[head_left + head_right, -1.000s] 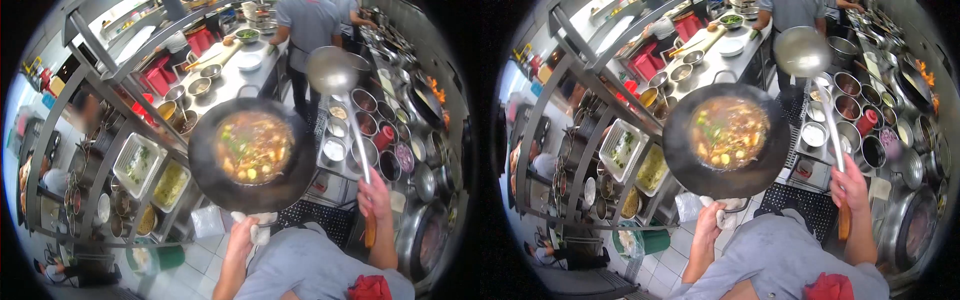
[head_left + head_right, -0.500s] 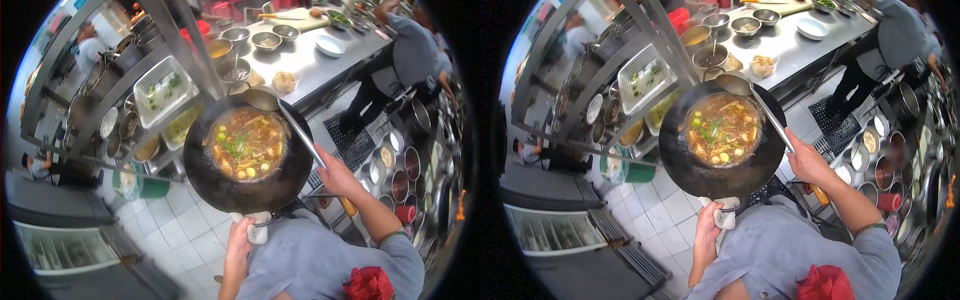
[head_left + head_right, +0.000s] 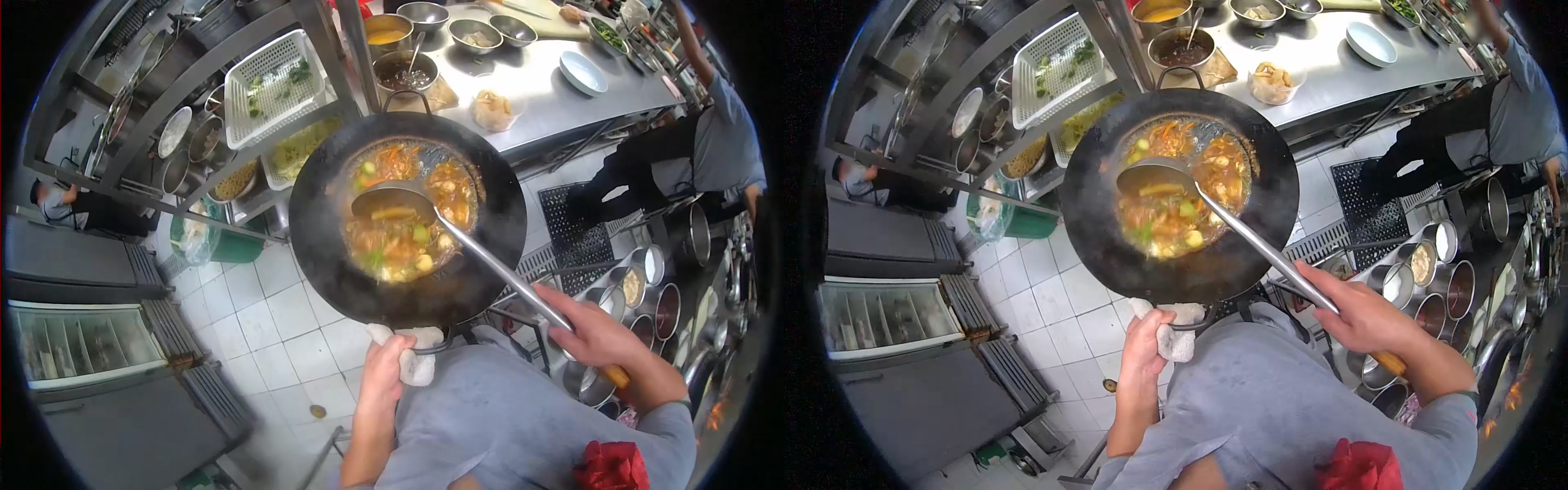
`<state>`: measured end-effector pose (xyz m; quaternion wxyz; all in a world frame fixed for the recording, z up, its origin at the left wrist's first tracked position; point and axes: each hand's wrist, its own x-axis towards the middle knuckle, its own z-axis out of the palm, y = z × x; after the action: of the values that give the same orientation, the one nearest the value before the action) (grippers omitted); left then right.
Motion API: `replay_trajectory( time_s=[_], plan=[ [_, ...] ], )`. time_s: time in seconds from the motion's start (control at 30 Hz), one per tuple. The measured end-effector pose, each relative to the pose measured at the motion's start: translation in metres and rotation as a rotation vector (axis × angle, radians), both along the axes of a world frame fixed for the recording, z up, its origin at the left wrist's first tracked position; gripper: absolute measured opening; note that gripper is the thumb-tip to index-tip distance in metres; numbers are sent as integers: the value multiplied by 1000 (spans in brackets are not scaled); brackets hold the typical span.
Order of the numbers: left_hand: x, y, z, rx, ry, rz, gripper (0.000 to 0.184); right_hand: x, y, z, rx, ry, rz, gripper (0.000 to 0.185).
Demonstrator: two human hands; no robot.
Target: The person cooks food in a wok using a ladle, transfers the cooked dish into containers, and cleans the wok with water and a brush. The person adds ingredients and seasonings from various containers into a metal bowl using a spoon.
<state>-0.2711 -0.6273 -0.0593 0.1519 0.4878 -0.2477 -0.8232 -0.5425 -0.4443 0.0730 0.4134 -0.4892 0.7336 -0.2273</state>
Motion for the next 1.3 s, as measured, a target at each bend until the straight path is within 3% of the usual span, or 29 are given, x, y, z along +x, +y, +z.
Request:
replay_trajectory(
  time_s=[0.1, 0.23, 0.33, 0.53, 0.63, 0.67, 0.77, 0.87, 1.03, 1.13, 1.3],
  plan=[
    [4, -2, -5, -6, 11, 4, 17, 9, 3, 35, 258, -7, -10, 73],
    [11, -4, -13, -7, 31, -21, 16, 26, 5, 38, 190, 174, -55, 72],
    [16, -2, -28, 1, 81, -5, 17, 18, -2, -2, 9, 396, -219, 71],
    [13, -2, -27, -63, 72, -61, 21, 23, -34, -35, 119, 269, -322, 64],
    [-3, 0, -3, -139, 89, -47, 23, 64, -30, -24, 304, -229, -450, 51],
    [-7, 0, 2, -132, 74, -83, 23, 76, -34, -8, 421, -521, -550, 49],
    [-15, 5, 12, -124, 64, -139, 24, 84, -25, -10, 248, -1276, -745, 51],
    [-14, 5, 3, -107, 124, -103, 24, 81, -16, -26, 116, -1684, -751, 48],
    [4, -8, 2, -82, 137, -91, 20, 82, 21, -61, -23, -1484, -632, 52],
    [6, -11, 5, -56, 147, -108, 24, 66, -1, -42, -13, -1309, -711, 51],
    [2, -4, 5, -54, 191, -120, 28, 30, -21, 3, 61, -1313, -815, 29]
  ],
)
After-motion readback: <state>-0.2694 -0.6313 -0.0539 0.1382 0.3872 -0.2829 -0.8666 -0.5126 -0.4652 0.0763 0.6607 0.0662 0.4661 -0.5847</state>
